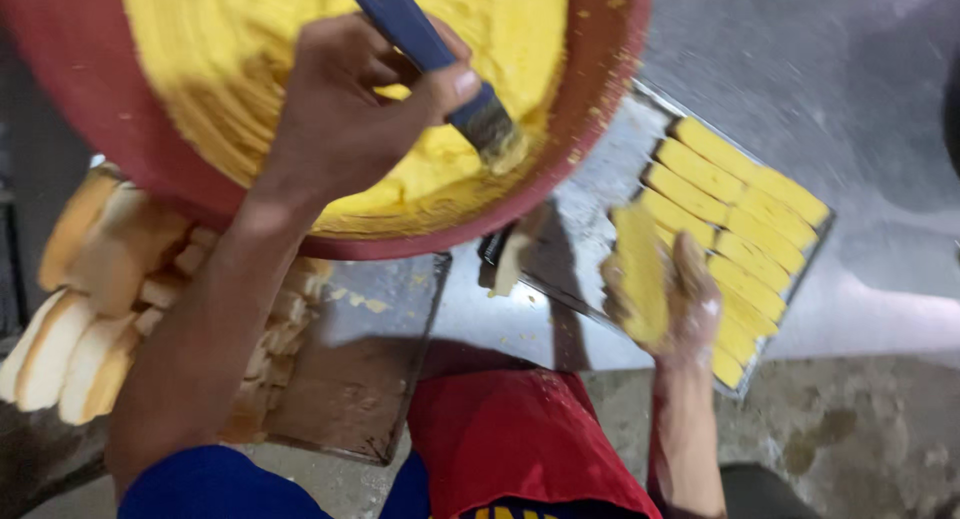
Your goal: The person applies a yellow batter to pieces of bread using a brush and arranges the coated bread on a tray.
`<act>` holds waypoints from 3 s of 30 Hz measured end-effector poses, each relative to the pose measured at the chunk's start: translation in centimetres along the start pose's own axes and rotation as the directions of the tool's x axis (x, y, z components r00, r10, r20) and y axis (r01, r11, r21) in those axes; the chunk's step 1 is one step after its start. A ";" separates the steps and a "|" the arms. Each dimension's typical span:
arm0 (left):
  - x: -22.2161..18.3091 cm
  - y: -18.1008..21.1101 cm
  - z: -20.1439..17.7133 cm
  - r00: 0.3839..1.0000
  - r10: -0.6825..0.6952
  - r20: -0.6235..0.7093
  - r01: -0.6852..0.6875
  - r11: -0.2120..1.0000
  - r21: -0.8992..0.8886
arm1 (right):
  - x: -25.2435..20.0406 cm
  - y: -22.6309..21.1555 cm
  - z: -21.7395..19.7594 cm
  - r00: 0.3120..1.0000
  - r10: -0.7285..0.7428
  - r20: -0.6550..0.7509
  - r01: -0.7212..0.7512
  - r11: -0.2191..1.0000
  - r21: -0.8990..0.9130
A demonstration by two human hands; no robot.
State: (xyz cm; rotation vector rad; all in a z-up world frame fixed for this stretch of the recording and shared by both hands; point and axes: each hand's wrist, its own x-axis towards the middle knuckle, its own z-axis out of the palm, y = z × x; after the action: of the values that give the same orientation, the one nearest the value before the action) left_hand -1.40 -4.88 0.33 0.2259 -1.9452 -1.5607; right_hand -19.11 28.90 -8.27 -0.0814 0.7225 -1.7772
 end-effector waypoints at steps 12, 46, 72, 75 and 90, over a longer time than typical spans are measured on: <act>-4.0 -5.4 -3.2 0.913 -0.248 0.323 0.136 0.933 0.333 | -0.9 0.2 -3.9 0.922 -0.173 -0.347 0.070 0.954 -0.291; -4.5 3.1 17.0 0.789 0.540 0.294 -0.614 0.711 0.341 | 4.2 -1.5 1.5 0.958 -0.231 -0.172 0.205 0.966 -0.155; -4.1 5.4 17.3 0.865 -0.296 0.405 0.155 0.926 0.345 | 3.8 -0.7 1.9 0.864 -0.327 -0.383 0.304 0.945 -0.120; 0.9 3.5 15.8 0.888 0.385 0.253 -0.440 0.872 0.216 | 3.2 0.5 3.4 0.934 -0.324 -0.149 0.315 0.946 -0.082; 2.7 1.3 13.7 0.994 0.103 0.045 -0.105 0.994 0.043 | 1.4 -0.2 4.0 0.942 -0.257 -0.216 0.219 0.958 -0.186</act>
State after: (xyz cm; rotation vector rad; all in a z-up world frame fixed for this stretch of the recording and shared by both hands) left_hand -10.90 5.36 1.11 0.1092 -1.9939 -1.4662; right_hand -18.11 25.99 -5.39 -0.0655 1.0665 -1.9792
